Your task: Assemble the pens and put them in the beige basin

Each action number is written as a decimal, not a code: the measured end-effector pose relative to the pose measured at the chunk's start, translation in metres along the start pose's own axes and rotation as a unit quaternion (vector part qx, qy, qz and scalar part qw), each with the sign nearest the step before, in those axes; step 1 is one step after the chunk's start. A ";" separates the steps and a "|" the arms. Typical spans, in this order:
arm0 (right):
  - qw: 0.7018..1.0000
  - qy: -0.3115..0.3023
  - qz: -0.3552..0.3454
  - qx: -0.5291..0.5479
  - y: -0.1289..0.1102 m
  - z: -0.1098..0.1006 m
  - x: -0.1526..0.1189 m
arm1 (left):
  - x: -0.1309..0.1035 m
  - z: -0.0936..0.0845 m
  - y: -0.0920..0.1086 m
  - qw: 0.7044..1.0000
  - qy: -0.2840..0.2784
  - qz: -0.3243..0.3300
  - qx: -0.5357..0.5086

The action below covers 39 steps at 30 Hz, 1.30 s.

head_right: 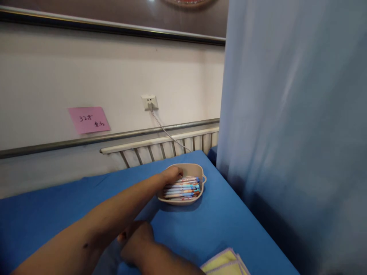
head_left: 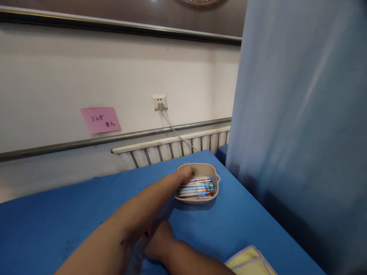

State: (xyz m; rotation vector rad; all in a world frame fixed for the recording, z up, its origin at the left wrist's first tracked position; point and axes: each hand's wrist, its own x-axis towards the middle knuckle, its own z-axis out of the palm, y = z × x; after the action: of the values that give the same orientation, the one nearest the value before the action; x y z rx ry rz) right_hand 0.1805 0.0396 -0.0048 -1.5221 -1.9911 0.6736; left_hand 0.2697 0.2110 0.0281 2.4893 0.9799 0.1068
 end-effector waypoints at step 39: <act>0.970 0.016 0.060 0.234 -0.037 -0.042 0.006 | -0.357 -0.053 -0.001 0.988 0.073 -0.122 0.057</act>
State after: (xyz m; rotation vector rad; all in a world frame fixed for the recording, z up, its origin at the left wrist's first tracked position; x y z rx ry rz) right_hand 0.1824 0.0394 0.0514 -1.3549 -1.5752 1.0743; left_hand -0.0088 -0.0041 0.1085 2.4664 1.3795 0.1608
